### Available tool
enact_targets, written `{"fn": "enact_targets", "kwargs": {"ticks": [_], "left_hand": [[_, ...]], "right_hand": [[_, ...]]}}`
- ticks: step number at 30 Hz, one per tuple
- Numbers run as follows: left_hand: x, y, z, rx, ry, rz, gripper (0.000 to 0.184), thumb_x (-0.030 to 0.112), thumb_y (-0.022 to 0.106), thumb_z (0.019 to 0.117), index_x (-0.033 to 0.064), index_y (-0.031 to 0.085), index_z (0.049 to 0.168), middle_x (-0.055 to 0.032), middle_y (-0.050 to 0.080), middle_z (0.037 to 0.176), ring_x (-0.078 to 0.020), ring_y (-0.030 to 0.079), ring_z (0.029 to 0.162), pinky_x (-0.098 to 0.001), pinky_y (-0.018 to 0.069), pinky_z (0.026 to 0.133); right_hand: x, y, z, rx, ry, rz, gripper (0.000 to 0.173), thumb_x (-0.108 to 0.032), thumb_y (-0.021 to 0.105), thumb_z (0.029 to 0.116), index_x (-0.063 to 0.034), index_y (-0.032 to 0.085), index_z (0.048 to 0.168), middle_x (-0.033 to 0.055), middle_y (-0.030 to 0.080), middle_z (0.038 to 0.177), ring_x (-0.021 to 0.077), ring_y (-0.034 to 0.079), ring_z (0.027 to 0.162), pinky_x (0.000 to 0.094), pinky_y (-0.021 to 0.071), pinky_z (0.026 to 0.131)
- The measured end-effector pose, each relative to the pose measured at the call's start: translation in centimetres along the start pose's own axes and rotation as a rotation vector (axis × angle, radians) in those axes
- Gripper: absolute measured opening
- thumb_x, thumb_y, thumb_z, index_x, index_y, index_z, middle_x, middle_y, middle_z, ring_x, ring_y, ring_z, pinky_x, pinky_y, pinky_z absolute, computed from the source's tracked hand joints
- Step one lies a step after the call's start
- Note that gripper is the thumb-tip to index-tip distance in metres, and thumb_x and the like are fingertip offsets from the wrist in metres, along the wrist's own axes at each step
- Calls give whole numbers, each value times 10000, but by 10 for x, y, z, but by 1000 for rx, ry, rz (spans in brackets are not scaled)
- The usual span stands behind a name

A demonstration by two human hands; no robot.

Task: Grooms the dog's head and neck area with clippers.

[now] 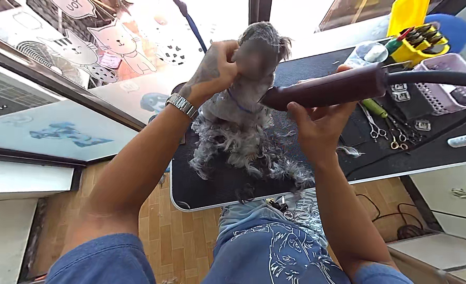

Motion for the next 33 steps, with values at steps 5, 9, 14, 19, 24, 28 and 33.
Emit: {"fn": "enact_targets", "kwargs": {"ticks": [5, 9, 14, 19, 24, 28, 33], "left_hand": [[17, 0, 9, 84, 59, 29, 148, 106, 571, 985, -3, 632, 1062, -116, 682, 1014, -141, 703, 860, -347, 607, 805], [19, 5, 12, 106, 73, 21, 138, 114, 573, 983, -3, 634, 1026, -97, 682, 966, -121, 682, 827, -327, 585, 787], [17, 5, 15, 187, 79, -96, 123, 84, 538, 983, -6, 612, 1023, -67, 672, 948, -114, 677, 855, -334, 592, 791], [2, 0, 12, 202, 69, 162, 202, 161, 551, 995, -12, 650, 1032, -106, 676, 1000, -131, 661, 917, -329, 553, 841], [-5, 42, -33, 234, 124, 631, 588, 301, 568, 1016, -17, 447, 1496, -278, 381, 1570, -395, 440, 1422, -519, 415, 1136], [-31, 168, -120, -72, 211, 745, 497, 240, 687, 935, -6, 610, 1359, -326, 355, 1565, -484, 319, 1472, -627, 296, 1191], [-51, 208, -188, -261, 135, 453, 252, 217, 592, 997, 41, 761, 1060, -139, 690, 1278, -302, 622, 1254, -549, 429, 1125]], "right_hand": [[5, -17, 16, 90, 44, 14, 750, 38, 748, 848, 3, 238, 1397, 113, 606, 1209, 221, 681, 1113, 394, 637, 885], [19, -37, 0, 81, 151, 5, 837, 11, 764, 858, -40, 203, 1478, 87, 594, 1286, 183, 671, 1143, 339, 620, 907], [42, -64, 0, 162, 170, 92, 821, 45, 738, 852, 17, 187, 1460, 133, 611, 1232, 239, 672, 1138, 383, 613, 924], [54, -100, -24, 191, 249, 82, 785, 28, 741, 862, -33, 221, 1447, 97, 624, 1277, 222, 678, 1154, 376, 615, 941], [61, -139, -79, 186, 400, -18, 847, -27, 747, 888, -115, 198, 1526, 50, 608, 1346, 193, 652, 1204, 375, 577, 1010], [70, -166, -118, 251, 486, -51, 851, -48, 771, 859, -103, 232, 1516, 39, 630, 1315, 174, 669, 1164, 371, 582, 994], [62, -204, -159, 305, 545, -72, 867, -60, 764, 847, -85, 209, 1513, 40, 645, 1290, 165, 686, 1140, 352, 598, 970]]}}
Point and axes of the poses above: each hand's wrist, its own z-axis towards the middle knuckle, its own y-axis out of the palm, x = y × z, the point moved 8 cm from there along z, towards the middle knuckle
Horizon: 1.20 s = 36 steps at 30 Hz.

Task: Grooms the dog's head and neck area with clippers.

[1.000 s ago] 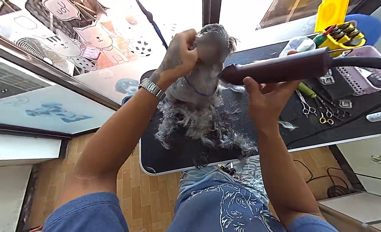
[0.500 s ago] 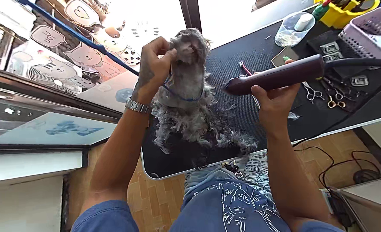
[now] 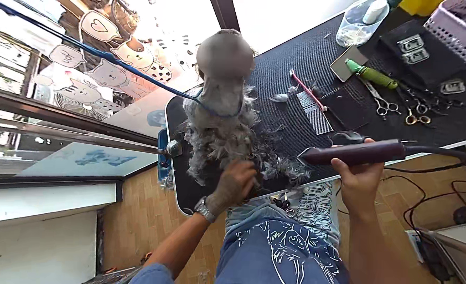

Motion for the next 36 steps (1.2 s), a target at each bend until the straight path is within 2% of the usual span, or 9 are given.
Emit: {"fn": "enact_targets", "kwargs": {"ticks": [4, 8, 10, 14, 16, 21, 24, 28, 36], "left_hand": [[-33, -95, 15, 576, -172, 99, 293, 186, 644, 959, -1, 698, 1178, -221, 614, 1339, -353, 572, 1279, -498, 466, 1085], [-61, -30, 35, 523, -242, 95, 786, 320, 706, 940, 68, 341, 1588, -282, 122, 1671, -424, 273, 1514, -542, 348, 1196], [-79, 26, 16, 451, -356, 54, 654, 181, 684, 942, 57, 437, 1535, -289, 256, 1624, -427, 467, 1390, -548, 503, 1047], [-77, 52, -45, 421, -487, 105, 244, 102, 594, 957, -43, 747, 1080, -233, 706, 1196, -396, 693, 1106, -550, 548, 963], [-49, 43, -50, 482, -459, 186, 279, 204, 600, 938, 1, 762, 1039, -213, 690, 1239, -419, 617, 1227, -583, 459, 1063], [49, 98, 38, 349, -237, 95, 776, 658, 706, 836, 273, 539, 1488, -232, 298, 1637, -486, 155, 1535, -773, 84, 1170], [35, 145, 87, 72, -258, 66, 635, 568, 598, 963, 379, 443, 1548, -81, 213, 1703, -384, 67, 1577, -750, 26, 1181], [-13, 126, 41, 159, -229, -97, 519, 149, 612, 972, 133, 545, 1486, -57, 436, 1602, -236, 335, 1519, -501, 290, 1234], [-169, 31, -96, 256, -387, 106, 430, 114, 599, 966, 80, 624, 1394, -161, 590, 1437, -327, 542, 1355, -500, 420, 1146]], "right_hand": [[-2, -30, -13, 25, 12, -34, 853, -39, 748, 858, -96, 191, 1502, 24, 638, 1284, 149, 691, 1130, 329, 605, 949], [-8, -45, -22, 44, 14, 5, 845, -20, 726, 872, -110, 180, 1510, 32, 631, 1299, 169, 695, 1128, 344, 614, 938], [-11, -53, -28, 73, 3, 33, 847, -29, 722, 879, -82, 170, 1519, 57, 627, 1301, 191, 693, 1134, 363, 617, 939], [-9, -73, -44, 100, 28, 30, 815, -39, 725, 876, -58, 194, 1494, 78, 636, 1263, 198, 697, 1110, 367, 618, 927], [-11, -81, -48, 84, 27, -12, 860, -46, 734, 867, -12, 158, 1505, 88, 623, 1256, 182, 691, 1106, 351, 615, 925], [-20, -101, -58, 94, 6, -135, 888, -114, 729, 901, 55, 124, 1528, 116, 567, 1334, 138, 661, 1149, 327, 602, 942], [-25, -97, -60, 101, -9, -95, 677, -414, 435, 1068, 29, 163, 1502, 33, 601, 1234, 106, 667, 1070, 346, 582, 942], [-13, -84, -56, 96, 132, 252, 637, -519, 4, 1055, -134, 501, 1162, -62, 707, 820, 131, 715, 731, 324, 625, 711], [13, -38, -58, -57, 301, 233, 619, -507, 1, 1055, -151, 479, 1221, -66, 711, 814, 119, 715, 681, 300, 631, 634]]}}
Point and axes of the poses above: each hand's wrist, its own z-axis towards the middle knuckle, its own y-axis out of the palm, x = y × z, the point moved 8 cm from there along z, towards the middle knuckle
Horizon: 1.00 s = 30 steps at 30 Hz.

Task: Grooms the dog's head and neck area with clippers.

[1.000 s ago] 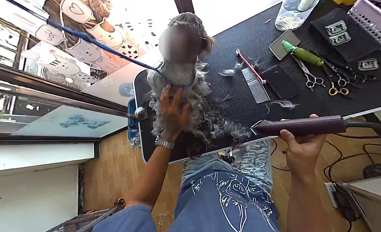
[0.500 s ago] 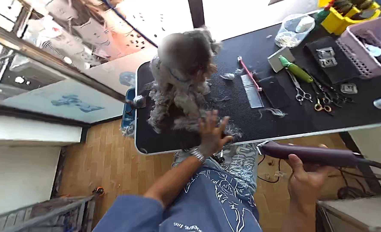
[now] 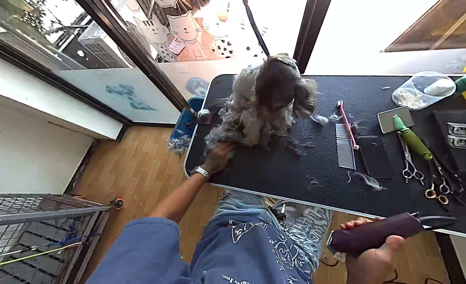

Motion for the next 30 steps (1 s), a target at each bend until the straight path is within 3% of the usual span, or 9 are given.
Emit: {"fn": "enact_targets", "kwargs": {"ticks": [6, 9, 12, 16, 20, 24, 26, 28, 30], "left_hand": [[-143, -67, 3, 118, -251, 253, 379, 190, 627, 967, -3, 656, 1291, -215, 605, 1393, -399, 520, 1359, -585, 387, 1144], [-184, -100, 19, 94, -457, 318, 436, 298, 679, 949, 10, 673, 1276, -259, 510, 1479, -500, 314, 1466, -776, 146, 1151], [-142, -145, 34, 217, -512, 305, 465, 275, 711, 924, 39, 647, 1319, -277, 389, 1560, -504, 191, 1513, -768, 94, 1168], [-36, -195, 41, 567, -282, 47, 405, 171, 613, 951, -16, 626, 1311, -260, 529, 1431, -439, 469, 1358, -606, 381, 1111], [48, -252, 69, 733, -58, -339, 417, 199, 536, 1005, -47, 566, 1341, -215, 602, 1355, -293, 598, 1214, -458, 498, 1022], [114, -275, 153, 427, 370, -727, 356, 205, 472, 1045, -48, 611, 1253, -130, 681, 1243, -178, 638, 1182, -399, 520, 1043], [139, -246, 178, 220, 413, -593, 364, 215, 492, 1057, -15, 642, 1296, -133, 682, 1273, -189, 639, 1211, -405, 505, 1077], [146, -219, 182, 146, 396, -453, 326, 225, 526, 1059, 20, 688, 1255, -125, 705, 1217, -189, 662, 1156, -409, 514, 1049], [137, -203, 176, 82, 327, -404, 291, 243, 544, 1046, 25, 718, 1129, -113, 689, 1062, -183, 659, 984, -385, 541, 890]], "right_hand": [[6, 36, 11, -34, 18, 4, 580, -511, 41, 1066, -172, 464, 1272, -57, 711, 830, 131, 717, 691, 313, 635, 652], [7, 52, 16, -50, 4, -9, 596, -542, 54, 1056, -176, 449, 1311, -64, 702, 819, 124, 711, 675, 307, 633, 635], [10, 70, 16, -43, -3, 39, 627, -601, 82, 1039, -179, 428, 1348, -67, 701, 798, 119, 709, 662, 297, 629, 622], [28, 95, 21, -88, 77, 25, 607, -617, 161, 1054, -184, 436, 1378, -30, 756, 902, 127, 727, 706, 287, 623, 639], [27, 151, 31, -337, 108, -22, 710, -740, 470, 930, -166, 531, 1343, 32, 774, 963, 137, 714, 656, 291, 606, 573], [-1, 218, 53, -525, -22, -61, 779, -704, 543, 923, -61, 479, 1359, 75, 745, 1106, 170, 716, 698, 322, 619, 603], [-20, 238, 78, -488, -48, -80, 865, -772, 581, 852, -70, 501, 1352, 67, 747, 1059, 192, 728, 705, 332, 627, 584], [-35, 253, 108, -524, -32, -129, 853, -772, 599, 842, -137, 493, 1403, 40, 704, 1206, 181, 730, 750, 334, 634, 609], [-45, 265, 128, -652, 13, -223, 799, -742, 593, 868, -175, 485, 1420, 31, 652, 1336, 167, 729, 784, 325, 631, 621]]}}
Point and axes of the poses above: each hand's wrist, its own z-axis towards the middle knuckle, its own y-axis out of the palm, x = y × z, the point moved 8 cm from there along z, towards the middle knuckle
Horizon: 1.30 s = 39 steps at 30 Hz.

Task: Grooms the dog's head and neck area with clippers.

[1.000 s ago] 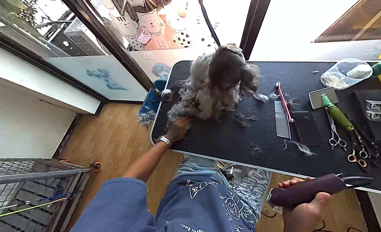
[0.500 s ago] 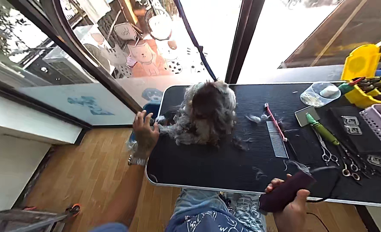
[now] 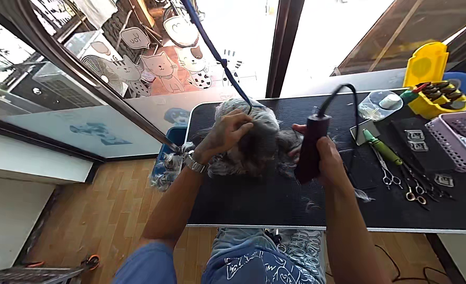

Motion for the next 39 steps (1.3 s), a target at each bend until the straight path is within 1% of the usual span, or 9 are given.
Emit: {"fn": "enact_targets", "kwargs": {"ticks": [4, 8, 11, 15, 20, 23, 26, 30, 39], "left_hand": [[-37, -3, -39, -116, -226, 194, 318, 270, 574, 1012, 30, 737, 880, -134, 647, 938, -304, 625, 940, -541, 505, 834], [-20, -34, -121, 172, -431, 249, 259, 214, 567, 1024, -4, 707, 1023, -158, 662, 1191, -289, 630, 1134, -527, 512, 978], [58, -20, -163, 668, -344, -23, 223, 251, 510, 1051, 117, 686, 1029, 1, 701, 1076, -138, 679, 1018, -369, 576, 915], [138, 81, -129, 703, -231, -495, 230, 345, 557, 1052, 199, 692, 1166, 19, 683, 1182, -160, 657, 1130, -381, 559, 999], [109, 140, -111, 727, -558, -429, 528, 205, 641, 932, -98, 550, 1355, -215, 573, 1347, -236, 551, 1284, -399, 471, 1104], [98, 134, -108, 776, -620, -437, 517, 252, 649, 963, -40, 562, 1380, -147, 608, 1308, -168, 597, 1205, -351, 515, 1033], [84, 112, -102, 859, -666, -364, 326, 243, 655, 989, 14, 658, 1222, -65, 699, 1025, -89, 676, 870, -291, 588, 769], [67, 86, -105, 876, -666, -167, 129, 191, 685, 979, 84, 702, 1050, -46, 669, 872, -104, 601, 680, -284, 517, 604], [30, 80, -130, 848, -596, -589, 109, 5, 597, 957, 101, 645, 973, 22, 661, 868, -50, 631, 785, -253, 555, 722]], "right_hand": [[-5, 9, 17, -200, 115, -115, 526, -572, 468, 1011, -187, 559, 1358, 42, 737, 944, 149, 721, 660, 297, 614, 527], [22, 25, 21, -310, 172, 80, 583, -678, 526, 955, -172, 585, 1240, 46, 706, 795, 153, 688, 592, 318, 619, 557], [46, 34, 13, -263, 211, 227, 652, -744, 574, 887, -197, 580, 1242, 11, 698, 833, 132, 673, 605, 310, 617, 568], [69, 31, -11, -133, 209, 371, 704, -770, 609, 828, -172, 594, 1200, -5, 711, 833, 120, 694, 666, 315, 623, 622], [78, 14, -20, -148, 248, 424, 721, -777, 674, 765, -158, 636, 1132, 15, 719, 812, 131, 697, 653, 319, 622, 610], [61, 17, -14, -276, 121, 341, 624, -728, 626, 843, -187, 684, 1148, -26, 734, 858, 82, 699, 683, 273, 620, 637], [54, 31, -9, -382, 56, 272, 574, -701, 587, 902, -168, 666, 1102, -9, 713, 822, 98, 692, 666, 287, 619, 614], [53, 46, -13, -429, 60, 211, 634, -690, 505, 960, -126, 620, 1225, 10, 699, 793, 121, 693, 663, 300, 624, 631], [11, 48, -4, -497, -126, 320, 716, -707, 475, 960, -130, 534, 1381, 65, 694, 1248, 94, 677, 694, 252, 590, 609]]}}
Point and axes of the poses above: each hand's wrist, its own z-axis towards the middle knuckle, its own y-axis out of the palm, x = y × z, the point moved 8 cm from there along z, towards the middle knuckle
